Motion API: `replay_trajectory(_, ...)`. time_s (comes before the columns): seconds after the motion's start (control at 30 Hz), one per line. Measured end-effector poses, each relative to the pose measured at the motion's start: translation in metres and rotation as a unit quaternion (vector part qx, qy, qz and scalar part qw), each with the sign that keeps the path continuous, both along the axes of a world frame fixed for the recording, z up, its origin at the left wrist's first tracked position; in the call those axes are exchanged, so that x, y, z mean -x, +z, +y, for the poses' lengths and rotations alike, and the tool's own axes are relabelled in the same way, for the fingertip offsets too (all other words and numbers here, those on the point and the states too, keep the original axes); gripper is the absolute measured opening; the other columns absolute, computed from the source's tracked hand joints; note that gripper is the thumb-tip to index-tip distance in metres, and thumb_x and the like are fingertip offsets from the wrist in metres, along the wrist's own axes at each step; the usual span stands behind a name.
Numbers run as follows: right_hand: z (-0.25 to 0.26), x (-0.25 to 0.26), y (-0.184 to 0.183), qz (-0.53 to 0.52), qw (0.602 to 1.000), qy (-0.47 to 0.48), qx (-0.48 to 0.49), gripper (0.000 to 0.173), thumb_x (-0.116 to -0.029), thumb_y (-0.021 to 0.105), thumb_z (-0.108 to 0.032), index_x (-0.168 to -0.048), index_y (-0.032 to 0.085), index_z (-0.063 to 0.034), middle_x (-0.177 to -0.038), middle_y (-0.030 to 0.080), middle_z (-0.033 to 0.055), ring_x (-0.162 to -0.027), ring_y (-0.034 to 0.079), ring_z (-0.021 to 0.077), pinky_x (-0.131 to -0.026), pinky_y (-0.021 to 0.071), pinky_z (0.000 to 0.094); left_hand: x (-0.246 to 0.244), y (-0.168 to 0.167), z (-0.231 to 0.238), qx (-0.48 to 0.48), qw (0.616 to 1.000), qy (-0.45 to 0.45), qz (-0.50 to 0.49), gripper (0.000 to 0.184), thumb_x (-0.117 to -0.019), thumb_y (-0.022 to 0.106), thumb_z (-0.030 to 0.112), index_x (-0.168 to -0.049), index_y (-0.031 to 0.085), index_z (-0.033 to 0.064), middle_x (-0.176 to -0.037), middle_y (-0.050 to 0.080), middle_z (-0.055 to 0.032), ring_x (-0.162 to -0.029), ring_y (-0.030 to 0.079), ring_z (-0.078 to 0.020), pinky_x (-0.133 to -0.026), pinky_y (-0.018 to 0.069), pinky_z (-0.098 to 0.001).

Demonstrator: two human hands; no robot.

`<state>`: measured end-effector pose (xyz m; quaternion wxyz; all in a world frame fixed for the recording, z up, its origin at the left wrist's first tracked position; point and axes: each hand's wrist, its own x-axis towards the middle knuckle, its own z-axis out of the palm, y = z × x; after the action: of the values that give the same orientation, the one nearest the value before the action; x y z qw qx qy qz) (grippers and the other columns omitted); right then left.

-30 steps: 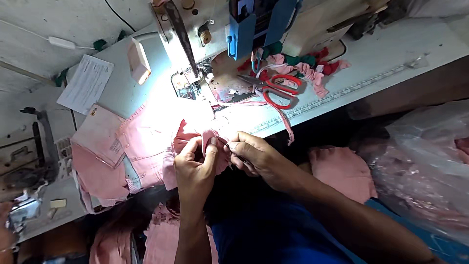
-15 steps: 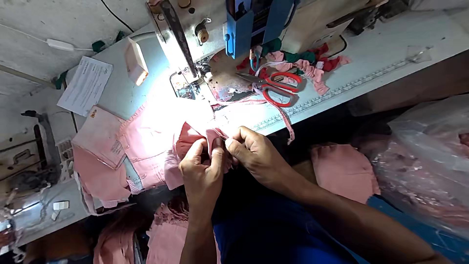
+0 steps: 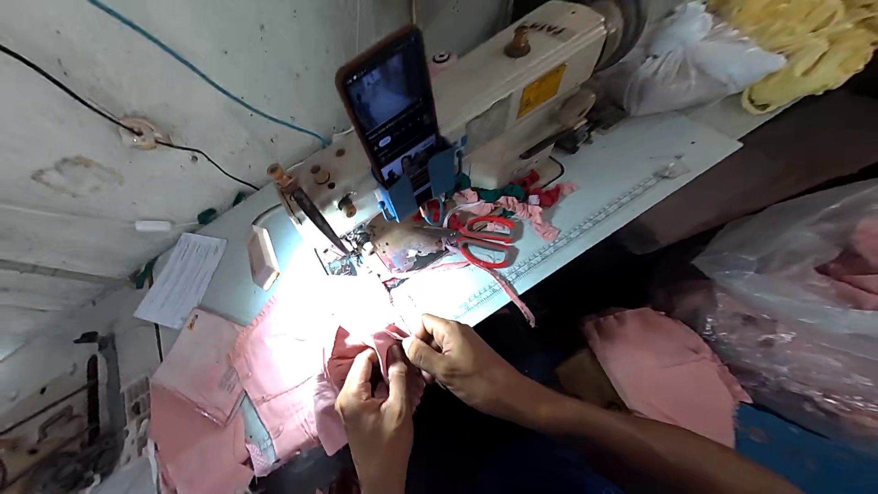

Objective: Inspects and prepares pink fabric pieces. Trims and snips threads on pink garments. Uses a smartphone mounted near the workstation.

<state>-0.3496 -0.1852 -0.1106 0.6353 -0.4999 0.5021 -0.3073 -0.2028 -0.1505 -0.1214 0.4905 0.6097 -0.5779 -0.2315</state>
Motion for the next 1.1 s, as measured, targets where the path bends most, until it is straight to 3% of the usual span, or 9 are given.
replay_trajectory(0.13,0.004,-0.005,-0.010,-0.176,0.983,-0.019,-0.052,0.021,-0.1050,0.054,-0.022,-0.087,0.055,-0.0110,-0.064,0.051,-0.0048,-0.051,0.047,0.0027,-0.048,0.0384,0.0185,-0.003,0.002,0.001,0.013,1.000,-0.007,0.004,0.012,-0.0922,0.066,0.015,-0.090,0.071,0.0041,-0.076,0.068,0.0049,-0.068,0.066,0.0011,-0.062,0.0574,-0.0159)
replay_trajectory(0.27,0.003,-0.003,-0.010,-0.114,0.993,-0.008,-0.032,0.020,-0.1029,0.055,-0.025,-0.087,0.057,-0.0128,-0.064,0.053,-0.0054,-0.053,0.051,0.0036,-0.052,0.0432,0.0208,-0.006,0.000,0.004,0.012,1.000,-0.006,-0.011,0.011,-0.0897,0.065,0.013,-0.089,0.070,0.0039,-0.077,0.068,0.0049,-0.070,0.066,0.0026,-0.064,0.0576,-0.0151)
replay_trajectory(0.4,0.004,-0.001,-0.007,-0.279,0.949,0.002,-0.150,0.029,-0.1092,0.043,-0.027,-0.086,0.056,-0.0145,-0.061,0.048,-0.0068,-0.044,0.038,-0.0006,-0.041,0.0315,0.0148,-0.008,0.001,0.004,0.029,1.000,-0.012,0.003,0.013,-0.0935,0.066,0.015,-0.088,0.070,0.0046,-0.073,0.067,0.0059,-0.065,0.064,0.0022,-0.059,0.0556,-0.0148)
replay_trajectory(0.57,0.003,0.003,-0.006,0.079,0.982,0.013,0.169,0.039,-0.0888,0.069,-0.049,-0.104,0.067,-0.0129,-0.079,0.060,-0.0025,-0.069,0.056,0.0069,-0.062,0.0476,0.0287,-0.014,0.000,0.007,0.027,0.999,-0.004,0.029,0.011,-0.0899,0.065,0.013,-0.088,0.069,0.0033,-0.074,0.067,0.0055,-0.066,0.065,0.0028,-0.061,0.0568,-0.0151)
replay_trajectory(0.67,-0.002,0.000,-0.013,0.131,0.940,0.000,0.316,0.033,-0.0965,0.064,-0.039,-0.111,0.071,-0.0100,-0.097,0.069,0.0052,-0.087,0.066,0.0141,-0.073,0.0551,0.0340,-0.018,-0.001,0.008,0.030,0.999,-0.030,0.015,0.012,-0.0916,0.065,0.014,-0.090,0.070,0.0036,-0.076,0.068,0.0046,-0.068,0.066,0.0006,-0.063,0.0579,-0.0168)
replay_trajectory(0.73,-0.003,-0.003,-0.016,0.160,0.913,0.008,0.376,0.025,-0.0979,0.064,-0.033,-0.103,0.073,-0.0108,-0.088,0.069,0.0041,-0.079,0.068,0.0159,-0.065,0.0559,0.0368,-0.021,0.000,0.010,0.031,0.999,-0.035,-0.002,0.011,-0.0916,0.068,0.015,-0.088,0.070,0.0047,-0.074,0.067,0.0056,-0.067,0.065,0.0011,-0.063,0.0574,-0.0163)
replay_trajectory(0.8,-0.001,-0.008,-0.019,0.173,0.899,-0.025,0.402,0.021,-0.0932,0.067,-0.030,-0.093,0.070,-0.0093,-0.078,0.065,0.0032,-0.068,0.065,0.0154,-0.055,0.0519,0.0353,-0.021,-0.001,0.012,0.049,0.998,-0.028,-0.018,0.010,-0.0865,0.072,0.016,-0.082,0.068,0.0080,-0.071,0.064,0.0083,-0.064,0.062,0.0036,-0.058,0.0541,-0.0143)
replay_trajectory(0.93,0.000,-0.017,-0.021,0.115,0.929,-0.105,0.335,0.019,-0.0923,0.063,-0.026,-0.092,0.070,-0.0081,-0.079,0.066,0.0015,-0.071,0.062,0.0072,-0.061,0.0517,0.0256,-0.022,-0.006,0.017,0.090,0.995,-0.029,0.010,0.020,-0.0767,0.077,0.012,-0.090,0.062,0.0122,-0.088,0.063,0.0053,-0.086,0.063,-0.0021,-0.077,0.0563,-0.0185)
replay_trajectory(1.1,0.008,-0.016,-0.023,0.165,0.904,-0.061,0.389,0.022,-0.0911,0.067,-0.030,-0.092,0.070,-0.0077,-0.078,0.066,0.0035,-0.067,0.063,0.0126,-0.056,0.0514,0.0306,-0.028,0.006,0.010,-0.094,0.993,-0.030,0.058,0.027,-0.0951,0.068,0.035,-0.082,0.066,0.0107,-0.064,0.060,0.0085,-0.056,0.059,0.0009,-0.054,0.0513,-0.0163)
